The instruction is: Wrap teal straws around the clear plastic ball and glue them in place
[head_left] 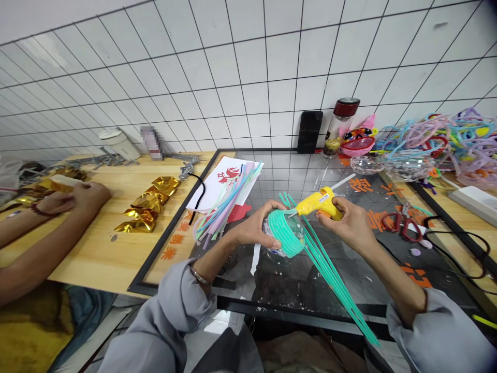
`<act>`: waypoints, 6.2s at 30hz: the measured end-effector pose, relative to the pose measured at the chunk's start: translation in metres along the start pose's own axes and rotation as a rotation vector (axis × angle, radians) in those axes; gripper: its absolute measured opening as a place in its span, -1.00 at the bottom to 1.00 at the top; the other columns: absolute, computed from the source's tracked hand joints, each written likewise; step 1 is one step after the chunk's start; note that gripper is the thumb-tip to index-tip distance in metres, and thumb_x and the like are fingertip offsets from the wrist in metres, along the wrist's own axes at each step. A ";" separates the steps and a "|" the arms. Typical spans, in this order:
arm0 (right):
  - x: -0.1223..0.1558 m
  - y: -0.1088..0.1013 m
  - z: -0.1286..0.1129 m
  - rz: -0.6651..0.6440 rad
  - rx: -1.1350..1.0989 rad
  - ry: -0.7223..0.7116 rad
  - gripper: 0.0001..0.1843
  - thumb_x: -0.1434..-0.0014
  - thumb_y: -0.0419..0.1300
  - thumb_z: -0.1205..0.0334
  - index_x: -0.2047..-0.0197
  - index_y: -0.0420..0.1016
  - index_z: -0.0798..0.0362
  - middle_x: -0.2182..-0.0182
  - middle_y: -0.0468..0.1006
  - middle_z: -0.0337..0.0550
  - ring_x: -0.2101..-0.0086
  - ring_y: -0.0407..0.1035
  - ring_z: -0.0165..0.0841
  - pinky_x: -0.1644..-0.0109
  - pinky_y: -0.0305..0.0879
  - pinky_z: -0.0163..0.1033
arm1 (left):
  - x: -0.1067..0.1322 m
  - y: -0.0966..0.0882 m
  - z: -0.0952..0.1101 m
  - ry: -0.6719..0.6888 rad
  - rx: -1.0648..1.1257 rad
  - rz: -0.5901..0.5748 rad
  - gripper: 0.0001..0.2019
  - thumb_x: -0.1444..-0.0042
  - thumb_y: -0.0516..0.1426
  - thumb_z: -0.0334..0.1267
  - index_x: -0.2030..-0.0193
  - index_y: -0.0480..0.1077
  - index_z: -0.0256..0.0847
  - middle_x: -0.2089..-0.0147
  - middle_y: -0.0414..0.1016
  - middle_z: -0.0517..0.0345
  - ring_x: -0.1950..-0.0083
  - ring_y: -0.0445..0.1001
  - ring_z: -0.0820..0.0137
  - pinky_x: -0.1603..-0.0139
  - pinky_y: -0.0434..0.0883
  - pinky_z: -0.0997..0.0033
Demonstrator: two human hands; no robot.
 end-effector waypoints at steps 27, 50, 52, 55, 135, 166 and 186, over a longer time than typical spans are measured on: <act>-0.001 -0.003 -0.003 0.003 0.021 -0.018 -0.64 0.07 0.22 -0.11 0.48 0.27 -0.01 0.63 0.23 -0.35 0.57 0.09 -0.44 0.48 0.01 -0.30 | 0.001 0.000 -0.004 -0.029 0.017 -0.007 -0.16 0.33 0.46 0.05 -0.07 0.23 -0.14 -0.10 0.33 0.03 -0.09 0.37 0.16 -0.05 0.33 0.24; -0.002 -0.005 0.000 0.005 -0.002 0.012 -0.62 0.08 0.25 -0.14 0.45 0.31 0.00 0.61 0.32 -0.32 0.57 0.17 -0.43 0.49 0.07 -0.31 | 0.001 -0.001 -0.004 -0.017 -0.003 -0.007 -0.16 0.31 0.46 0.07 -0.08 0.23 -0.15 -0.11 0.35 0.01 -0.13 0.38 0.12 -0.10 0.34 0.18; -0.002 -0.006 -0.002 0.010 0.005 -0.012 -0.62 0.07 0.26 -0.13 0.47 0.29 -0.01 0.63 0.30 -0.33 0.58 0.15 -0.44 0.50 0.05 -0.32 | 0.001 -0.001 -0.004 -0.011 -0.002 -0.003 -0.16 0.31 0.46 0.07 -0.09 0.23 -0.15 -0.12 0.35 0.01 -0.13 0.39 0.11 -0.10 0.35 0.17; -0.002 -0.006 -0.004 0.013 0.000 -0.043 -0.63 0.06 0.25 -0.11 0.50 0.24 -0.02 0.64 0.26 -0.34 0.59 0.11 -0.46 0.51 0.01 -0.33 | 0.001 -0.001 -0.005 -0.018 0.005 -0.002 -0.15 0.32 0.46 0.07 -0.09 0.24 -0.14 -0.12 0.35 0.01 -0.13 0.39 0.11 -0.09 0.36 0.17; 0.004 0.004 0.001 0.000 -0.070 0.069 -0.63 0.09 0.26 -0.11 0.41 0.32 0.01 0.53 0.42 -0.26 0.51 0.28 -0.38 0.40 0.16 -0.26 | 0.000 0.000 -0.001 -0.014 -0.030 0.014 -0.15 0.35 0.46 0.13 -0.06 0.26 -0.16 -0.06 0.35 0.05 -0.06 0.37 0.18 -0.06 0.33 0.26; 0.002 0.001 0.003 0.010 -0.075 0.045 -0.63 0.08 0.27 -0.10 0.43 0.31 0.00 0.56 0.39 -0.28 0.52 0.27 -0.38 0.44 0.15 -0.28 | 0.000 0.002 0.000 -0.010 0.006 -0.011 -0.18 0.33 0.47 0.03 -0.05 0.23 -0.14 -0.08 0.30 0.05 -0.07 0.33 0.19 -0.02 0.31 0.29; 0.003 0.002 0.000 -0.024 -0.097 0.040 -0.66 0.07 0.27 -0.07 0.42 0.31 0.00 0.56 0.39 -0.29 0.53 0.25 -0.39 0.43 0.15 -0.28 | 0.002 0.003 0.001 -0.026 0.001 -0.002 -0.17 0.33 0.47 0.02 -0.07 0.24 -0.14 -0.08 0.29 0.05 -0.06 0.34 0.19 -0.03 0.33 0.26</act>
Point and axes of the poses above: each hand's wrist, its own x-axis away from the middle knuckle, its own y-axis out of the palm, z = x × y, the point moved 6 cm from there along -x, towards the middle knuckle
